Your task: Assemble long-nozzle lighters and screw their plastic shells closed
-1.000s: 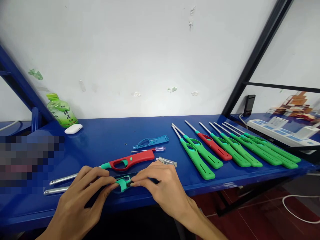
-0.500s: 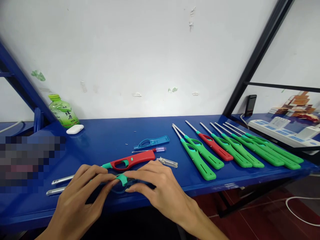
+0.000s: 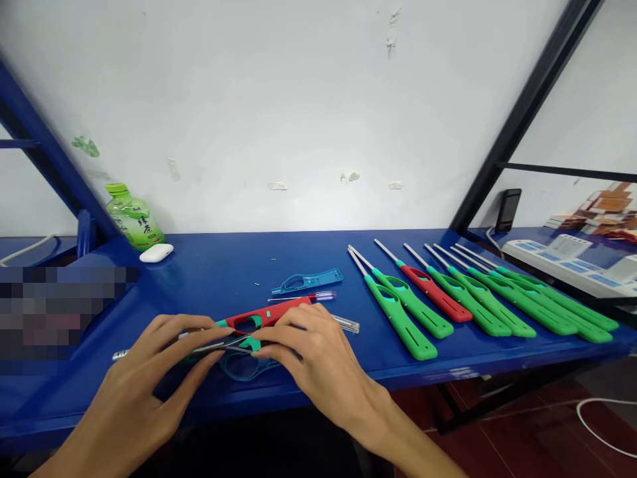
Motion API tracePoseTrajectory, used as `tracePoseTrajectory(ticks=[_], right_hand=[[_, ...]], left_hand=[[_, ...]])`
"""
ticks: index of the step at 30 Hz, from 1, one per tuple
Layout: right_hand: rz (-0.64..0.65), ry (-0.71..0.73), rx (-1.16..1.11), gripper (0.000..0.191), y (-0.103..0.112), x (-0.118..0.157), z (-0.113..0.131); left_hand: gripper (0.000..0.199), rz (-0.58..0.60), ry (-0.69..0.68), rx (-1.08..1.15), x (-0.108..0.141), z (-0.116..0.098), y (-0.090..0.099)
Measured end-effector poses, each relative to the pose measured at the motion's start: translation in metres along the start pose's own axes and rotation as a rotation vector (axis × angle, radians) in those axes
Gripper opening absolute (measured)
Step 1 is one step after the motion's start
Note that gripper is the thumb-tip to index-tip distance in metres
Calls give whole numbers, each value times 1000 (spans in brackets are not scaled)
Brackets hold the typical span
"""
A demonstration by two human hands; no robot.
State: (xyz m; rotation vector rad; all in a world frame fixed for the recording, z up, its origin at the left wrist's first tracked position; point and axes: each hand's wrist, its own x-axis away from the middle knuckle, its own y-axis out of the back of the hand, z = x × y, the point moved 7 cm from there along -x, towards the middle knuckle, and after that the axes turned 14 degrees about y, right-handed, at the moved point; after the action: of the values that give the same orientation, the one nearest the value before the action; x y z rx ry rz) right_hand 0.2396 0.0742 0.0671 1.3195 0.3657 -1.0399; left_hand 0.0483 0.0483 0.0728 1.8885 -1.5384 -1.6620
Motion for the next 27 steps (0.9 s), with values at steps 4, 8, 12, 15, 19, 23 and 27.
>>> tracePoseTrajectory(ticks=[4, 8, 12, 15, 19, 23, 27], right_hand=[[-22, -17, -36, 19, 1, -3, 0], [-43, 20, -42, 20, 3, -8, 5], [-56, 62, -29, 21, 7, -16, 12], [-54, 81, -17, 20, 7, -16, 14], [-34, 52, 11, 20, 0, -7, 9], [-23, 23, 65, 21, -5, 3, 7], [-18, 16, 84, 21, -8, 7, 8]], left_hand=[[17, 52, 22, -5, -1, 12, -2], [10, 79, 13, 49, -2, 11, -7], [13, 45, 38, 90, -5, 5, -2], [12, 41, 47, 94, -6, 5, -1], [15, 95, 39, 72, -5, 12, -10], [19, 130, 38, 32, -5, 18, -19], [19, 136, 53, 21, -3, 21, -18]])
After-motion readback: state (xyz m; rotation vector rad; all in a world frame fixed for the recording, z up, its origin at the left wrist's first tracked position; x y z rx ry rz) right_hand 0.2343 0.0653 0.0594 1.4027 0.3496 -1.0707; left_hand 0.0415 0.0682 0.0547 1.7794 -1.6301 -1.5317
